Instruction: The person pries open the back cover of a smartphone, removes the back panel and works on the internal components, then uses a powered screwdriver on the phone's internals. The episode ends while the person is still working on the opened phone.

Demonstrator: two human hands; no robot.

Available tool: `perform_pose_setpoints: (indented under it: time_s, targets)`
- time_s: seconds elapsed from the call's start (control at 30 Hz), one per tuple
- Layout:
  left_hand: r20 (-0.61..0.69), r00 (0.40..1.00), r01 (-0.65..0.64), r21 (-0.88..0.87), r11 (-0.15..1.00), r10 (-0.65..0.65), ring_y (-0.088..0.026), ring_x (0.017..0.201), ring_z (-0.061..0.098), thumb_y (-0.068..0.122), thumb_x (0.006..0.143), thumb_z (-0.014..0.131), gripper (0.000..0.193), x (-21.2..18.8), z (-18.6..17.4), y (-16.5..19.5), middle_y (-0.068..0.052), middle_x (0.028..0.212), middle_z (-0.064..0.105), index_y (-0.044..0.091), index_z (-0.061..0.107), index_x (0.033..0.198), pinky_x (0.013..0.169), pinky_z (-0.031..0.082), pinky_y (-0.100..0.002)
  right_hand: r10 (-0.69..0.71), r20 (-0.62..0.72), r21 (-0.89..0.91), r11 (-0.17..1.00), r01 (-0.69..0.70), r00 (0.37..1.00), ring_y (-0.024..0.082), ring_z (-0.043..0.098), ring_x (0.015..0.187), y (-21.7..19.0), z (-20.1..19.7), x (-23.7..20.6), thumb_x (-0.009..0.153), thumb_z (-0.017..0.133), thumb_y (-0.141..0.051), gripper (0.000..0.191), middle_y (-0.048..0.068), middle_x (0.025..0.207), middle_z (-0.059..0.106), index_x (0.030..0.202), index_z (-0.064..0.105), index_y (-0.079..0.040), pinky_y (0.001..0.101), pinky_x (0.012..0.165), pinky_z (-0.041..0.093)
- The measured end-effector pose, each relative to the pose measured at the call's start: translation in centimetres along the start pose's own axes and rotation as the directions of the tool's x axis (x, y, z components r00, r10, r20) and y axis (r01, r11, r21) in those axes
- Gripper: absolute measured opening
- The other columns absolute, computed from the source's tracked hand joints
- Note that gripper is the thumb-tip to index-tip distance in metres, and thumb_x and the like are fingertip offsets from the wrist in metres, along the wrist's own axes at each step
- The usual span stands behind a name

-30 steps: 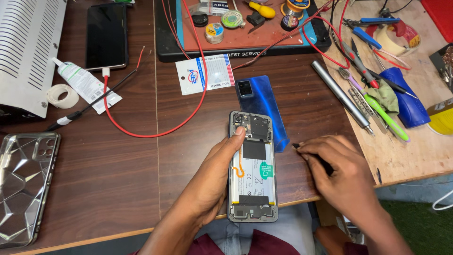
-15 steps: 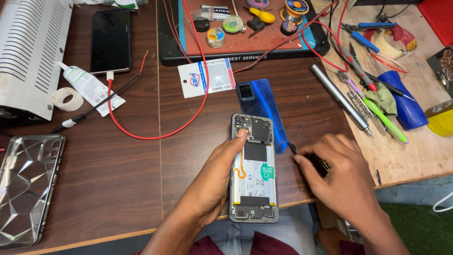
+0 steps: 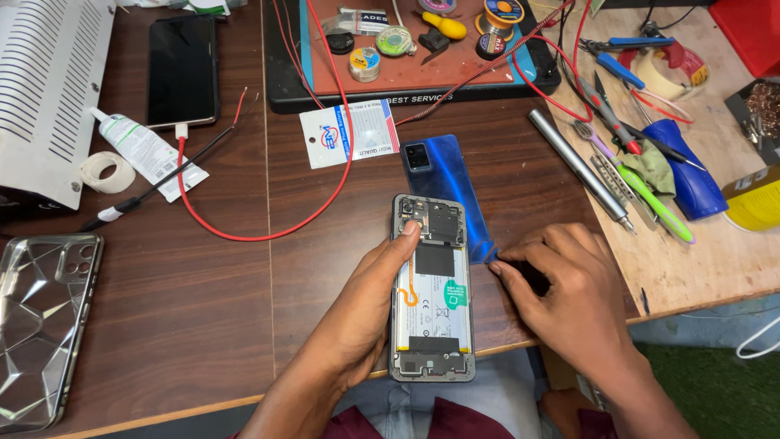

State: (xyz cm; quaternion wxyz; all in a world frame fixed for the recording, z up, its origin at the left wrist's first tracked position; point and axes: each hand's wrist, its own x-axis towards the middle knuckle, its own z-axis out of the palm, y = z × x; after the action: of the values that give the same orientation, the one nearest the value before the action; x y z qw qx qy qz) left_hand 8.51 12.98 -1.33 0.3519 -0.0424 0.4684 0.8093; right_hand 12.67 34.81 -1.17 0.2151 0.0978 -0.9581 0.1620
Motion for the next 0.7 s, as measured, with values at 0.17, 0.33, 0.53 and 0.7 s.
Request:
perform_pose_setpoints:
  time_s: [0.17,0.33,0.53,0.7]
  targets:
    - [0.006,1.000,-0.002,0.008,1.000,0.002,-0.016,0.095,0.073,0.052,0.098,0.045,0.059,0.00,-0.05,0.03,-0.010,0.107,0.072,0.003,0.061,0.126,0.080,0.062,-0.032,0.007,-0.015,0.023,1.000,-0.007,1.000,0.029,0.061,0.086,-0.15,0.35,0.18,0.077,0.083,-0.018,0.018,0.007,0.084,0.067,0.089,0.079,-0.005,0.0414,0.076,0.045]
    - [0.010,1.000,-0.014,0.005,1.000,0.014,-0.016,0.095,0.072,0.052,0.099,0.046,0.059,0.04,-0.07,-0.04,-0.010,0.107,0.071,0.002,0.060,0.127,0.080,0.061,-0.032,-0.007,-0.003,0.042,0.999,0.008,1.000,0.029,0.062,0.088,0.03,0.18,0.32,0.077,0.082,-0.016,0.015,0.008,0.087,0.068,0.088,0.078,-0.005,0.0421,0.079,0.046]
    - [0.002,1.000,0.006,-0.002,1.000,-0.006,-0.015,0.095,0.072,0.052,0.098,0.046,0.058,-0.06,-0.10,0.02,-0.009,0.107,0.071,0.003,0.061,0.126,0.080,0.062,-0.032,0.055,0.048,0.041,0.998,-0.057,0.997,0.030,0.062,0.087,0.44,-0.36,0.51,0.081,0.079,-0.013,0.016,0.009,0.085,0.067,0.095,0.078,-0.005,0.0424,0.079,0.049]
    - [0.008,1.000,-0.011,-0.014,1.000,0.011,-0.015,0.094,0.072,0.052,0.099,0.047,0.058,0.04,-0.07,-0.03,-0.010,0.107,0.071,0.003,0.061,0.126,0.079,0.062,-0.032,-0.078,0.027,0.049,0.996,0.077,0.997,0.029,0.064,0.093,0.14,-0.07,0.26,0.080,0.077,-0.013,0.013,0.008,0.093,0.070,0.092,0.077,-0.008,0.0404,0.081,0.049]
